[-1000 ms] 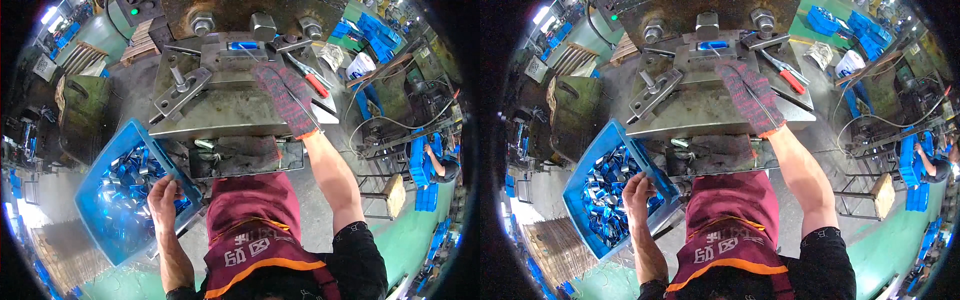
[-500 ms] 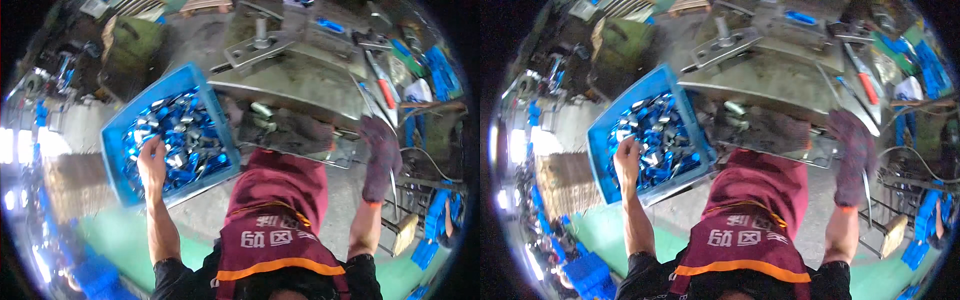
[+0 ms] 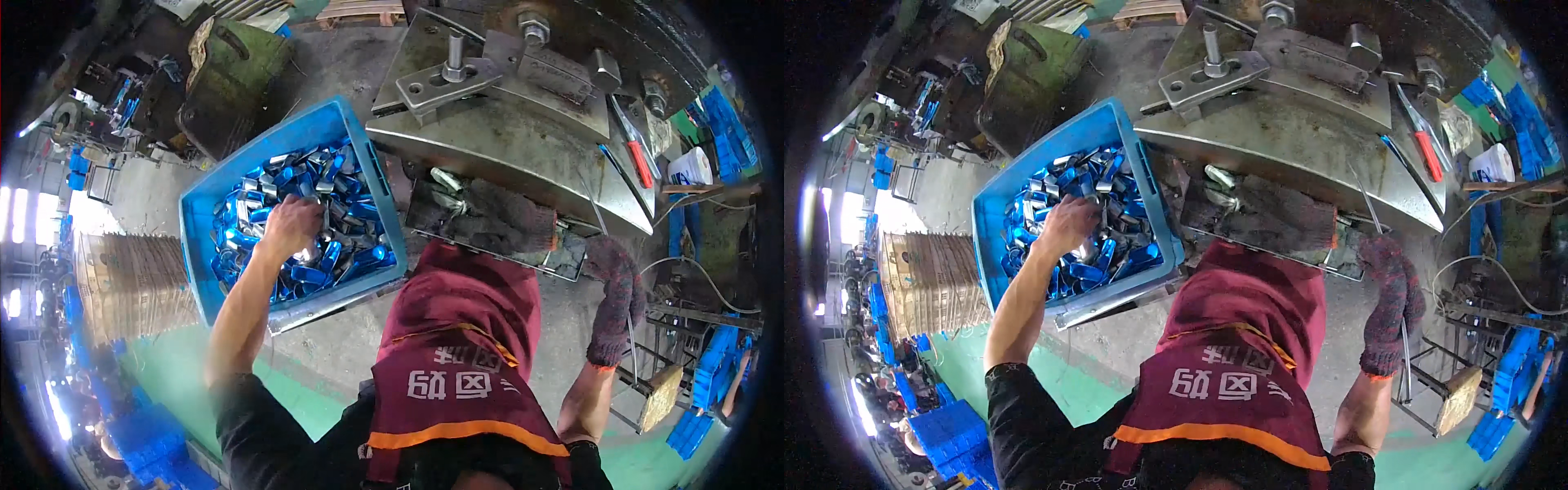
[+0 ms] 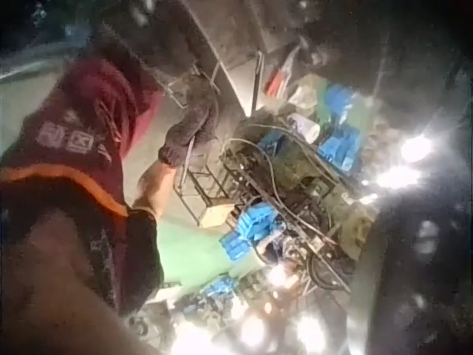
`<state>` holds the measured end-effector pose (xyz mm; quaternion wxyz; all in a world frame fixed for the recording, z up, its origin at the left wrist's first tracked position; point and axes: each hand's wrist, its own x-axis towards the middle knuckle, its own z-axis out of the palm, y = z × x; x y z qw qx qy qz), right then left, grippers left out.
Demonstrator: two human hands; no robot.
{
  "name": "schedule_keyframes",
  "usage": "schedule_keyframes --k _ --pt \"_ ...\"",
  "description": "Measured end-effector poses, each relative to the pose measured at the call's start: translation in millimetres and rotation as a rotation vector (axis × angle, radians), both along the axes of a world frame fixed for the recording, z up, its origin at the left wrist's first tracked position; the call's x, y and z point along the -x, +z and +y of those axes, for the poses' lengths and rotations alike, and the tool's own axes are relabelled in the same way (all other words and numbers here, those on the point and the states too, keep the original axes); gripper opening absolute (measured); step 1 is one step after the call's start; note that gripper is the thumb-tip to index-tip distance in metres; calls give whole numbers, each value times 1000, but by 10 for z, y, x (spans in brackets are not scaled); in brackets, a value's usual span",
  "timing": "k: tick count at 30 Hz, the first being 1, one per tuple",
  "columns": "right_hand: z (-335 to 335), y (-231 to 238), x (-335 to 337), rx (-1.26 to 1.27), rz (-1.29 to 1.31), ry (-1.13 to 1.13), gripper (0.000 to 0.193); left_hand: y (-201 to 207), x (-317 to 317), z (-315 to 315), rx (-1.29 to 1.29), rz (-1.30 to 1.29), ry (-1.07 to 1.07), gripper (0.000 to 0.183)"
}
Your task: The person repeatedly takes metal pieces from a bin by hand, places them one at a time into a press machine to shape them, and removes each stamped piece using a metal rod.
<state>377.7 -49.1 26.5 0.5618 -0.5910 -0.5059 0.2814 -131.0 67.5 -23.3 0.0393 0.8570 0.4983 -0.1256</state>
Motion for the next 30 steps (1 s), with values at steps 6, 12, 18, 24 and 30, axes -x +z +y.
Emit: schedule_keyframes --k 6,12,18,24,30 --pt "165 -2 -35 -42 -159 51 41 224 105 5 91 108 180 21" --pt "843 516 129 -126 131 273 31 157 73 70 -182 -379 472 18" --pt "1792 731 254 -47 387 175 34 55 131 -339 -58 -381 670 28" --pt "2263 491 -108 -255 371 472 30 278 370 -517 33 -300 510 28" --pt "1554 312 230 -451 -587 102 25 722 -1095 76 168 -1259 765 29"
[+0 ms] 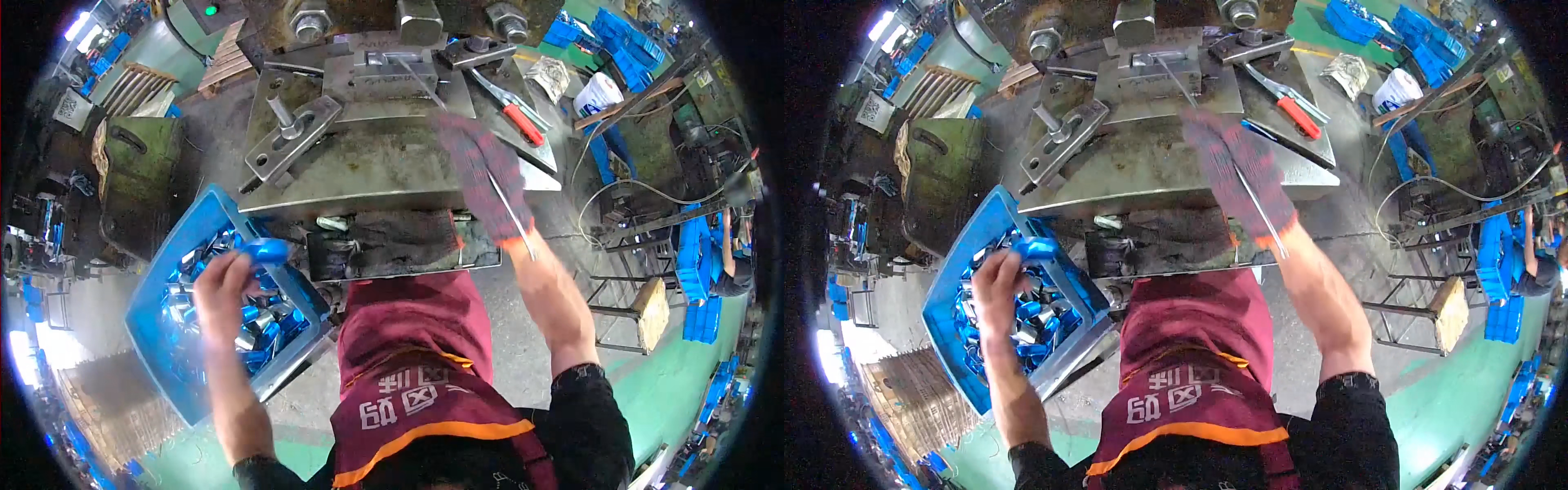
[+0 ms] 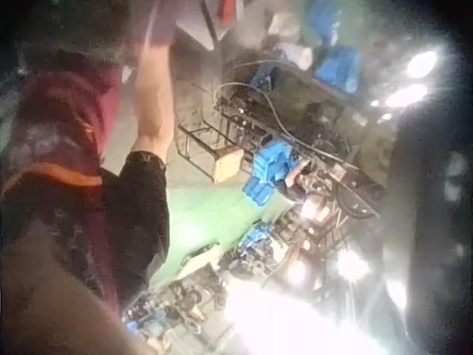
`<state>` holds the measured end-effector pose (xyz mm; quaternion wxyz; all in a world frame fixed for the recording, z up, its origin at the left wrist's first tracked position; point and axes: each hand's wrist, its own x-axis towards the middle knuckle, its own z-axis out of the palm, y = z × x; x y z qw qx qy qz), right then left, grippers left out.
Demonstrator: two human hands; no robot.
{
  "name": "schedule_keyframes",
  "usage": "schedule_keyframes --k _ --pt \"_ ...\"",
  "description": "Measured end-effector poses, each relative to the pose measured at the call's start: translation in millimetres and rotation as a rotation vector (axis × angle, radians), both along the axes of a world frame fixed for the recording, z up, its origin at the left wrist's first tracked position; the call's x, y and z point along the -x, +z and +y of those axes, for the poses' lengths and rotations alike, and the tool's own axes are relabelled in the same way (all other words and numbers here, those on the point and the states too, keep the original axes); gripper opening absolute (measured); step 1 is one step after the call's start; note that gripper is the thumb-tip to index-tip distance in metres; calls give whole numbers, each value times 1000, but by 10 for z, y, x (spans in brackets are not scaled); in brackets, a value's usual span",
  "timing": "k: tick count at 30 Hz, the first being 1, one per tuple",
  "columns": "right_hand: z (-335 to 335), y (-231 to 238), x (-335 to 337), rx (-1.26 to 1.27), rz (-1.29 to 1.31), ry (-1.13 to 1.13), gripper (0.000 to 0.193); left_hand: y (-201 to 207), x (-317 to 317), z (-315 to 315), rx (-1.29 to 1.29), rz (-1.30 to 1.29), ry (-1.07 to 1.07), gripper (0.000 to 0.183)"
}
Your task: The person repeatedly takes metal pieces from a bin by hand, places them one at a time into a press machine to shape them, and removes each stamped piece using a metal rod.
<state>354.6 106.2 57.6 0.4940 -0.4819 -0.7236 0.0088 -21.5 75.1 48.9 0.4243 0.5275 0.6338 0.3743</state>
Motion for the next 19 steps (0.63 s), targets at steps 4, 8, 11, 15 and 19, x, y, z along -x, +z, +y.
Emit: schedule_keyframes --k 4,8,11,15,19 --pt "-515 2 -156 111 229 56 23 102 -1158 663 -78 -442 -60 29" --pt "-818 -67 -129 282 471 -40 26 209 -1992 1340 -67 -718 -130 31" --pt "-928 -91 -140 308 504 -22 28 198 -2267 1710 -62 -722 -124 33" --pt "-962 -89 -227 351 538 1 30 209 -2288 1662 -102 -790 -47 36" --pt "-897 -16 -208 442 408 21 33 59 -1837 1209 -141 -713 -121 47"
